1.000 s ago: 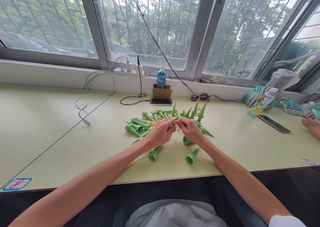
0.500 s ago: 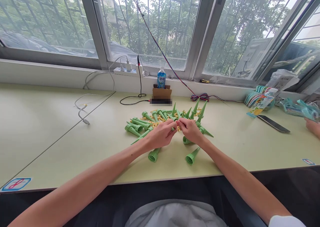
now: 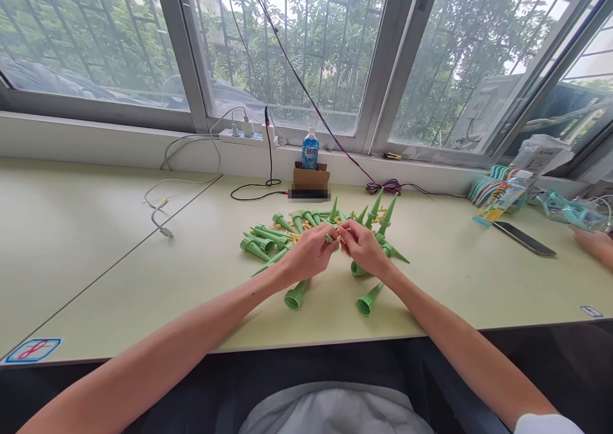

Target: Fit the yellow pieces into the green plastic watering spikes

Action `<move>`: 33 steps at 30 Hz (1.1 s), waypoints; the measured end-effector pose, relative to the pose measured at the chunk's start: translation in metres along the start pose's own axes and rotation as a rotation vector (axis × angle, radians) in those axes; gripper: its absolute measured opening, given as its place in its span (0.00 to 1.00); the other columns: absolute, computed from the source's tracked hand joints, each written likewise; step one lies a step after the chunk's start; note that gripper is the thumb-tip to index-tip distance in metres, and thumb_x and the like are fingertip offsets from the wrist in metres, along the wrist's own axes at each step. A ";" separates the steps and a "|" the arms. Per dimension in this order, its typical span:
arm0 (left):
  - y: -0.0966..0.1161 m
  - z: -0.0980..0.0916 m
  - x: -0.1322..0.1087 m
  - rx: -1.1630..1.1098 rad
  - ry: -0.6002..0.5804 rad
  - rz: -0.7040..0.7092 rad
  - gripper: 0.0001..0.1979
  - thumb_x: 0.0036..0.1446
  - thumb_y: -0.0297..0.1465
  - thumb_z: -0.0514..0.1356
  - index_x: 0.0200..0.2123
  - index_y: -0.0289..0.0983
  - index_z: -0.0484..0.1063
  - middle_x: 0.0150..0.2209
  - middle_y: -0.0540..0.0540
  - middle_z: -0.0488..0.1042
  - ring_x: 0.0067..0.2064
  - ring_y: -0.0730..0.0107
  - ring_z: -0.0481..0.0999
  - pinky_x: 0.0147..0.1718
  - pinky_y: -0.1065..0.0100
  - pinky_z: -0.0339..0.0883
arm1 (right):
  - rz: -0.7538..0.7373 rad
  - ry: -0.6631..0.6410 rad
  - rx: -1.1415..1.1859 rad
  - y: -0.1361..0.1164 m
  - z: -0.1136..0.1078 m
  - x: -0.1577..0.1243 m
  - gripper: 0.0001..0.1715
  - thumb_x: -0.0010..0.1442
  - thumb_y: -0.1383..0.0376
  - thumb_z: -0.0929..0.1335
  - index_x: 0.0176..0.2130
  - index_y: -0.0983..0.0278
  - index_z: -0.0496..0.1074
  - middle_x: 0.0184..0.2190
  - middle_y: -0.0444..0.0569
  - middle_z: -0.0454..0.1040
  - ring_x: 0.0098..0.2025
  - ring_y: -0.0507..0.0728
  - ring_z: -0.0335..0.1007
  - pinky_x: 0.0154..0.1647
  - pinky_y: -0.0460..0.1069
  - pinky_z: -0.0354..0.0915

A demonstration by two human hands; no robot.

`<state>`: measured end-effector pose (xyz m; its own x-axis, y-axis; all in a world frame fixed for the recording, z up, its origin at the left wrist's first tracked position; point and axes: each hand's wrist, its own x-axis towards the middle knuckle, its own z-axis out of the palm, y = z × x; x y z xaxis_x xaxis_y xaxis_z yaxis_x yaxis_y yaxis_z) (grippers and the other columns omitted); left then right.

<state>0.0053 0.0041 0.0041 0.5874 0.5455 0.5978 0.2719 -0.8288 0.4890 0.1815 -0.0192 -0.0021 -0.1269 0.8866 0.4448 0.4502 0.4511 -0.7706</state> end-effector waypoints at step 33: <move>0.001 0.002 -0.003 0.096 0.021 0.101 0.07 0.66 0.29 0.51 0.35 0.37 0.65 0.31 0.48 0.66 0.28 0.73 0.63 0.27 0.70 0.59 | 0.051 0.086 -0.033 -0.003 -0.003 -0.001 0.28 0.63 0.43 0.64 0.25 0.61 0.62 0.14 0.40 0.62 0.16 0.50 0.55 0.20 0.47 0.53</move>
<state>0.0058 0.0012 0.0017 0.6002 0.4599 0.6544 0.2840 -0.8874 0.3632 0.1830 -0.0222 0.0011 -0.0271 0.8957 0.4438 0.4828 0.4005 -0.7788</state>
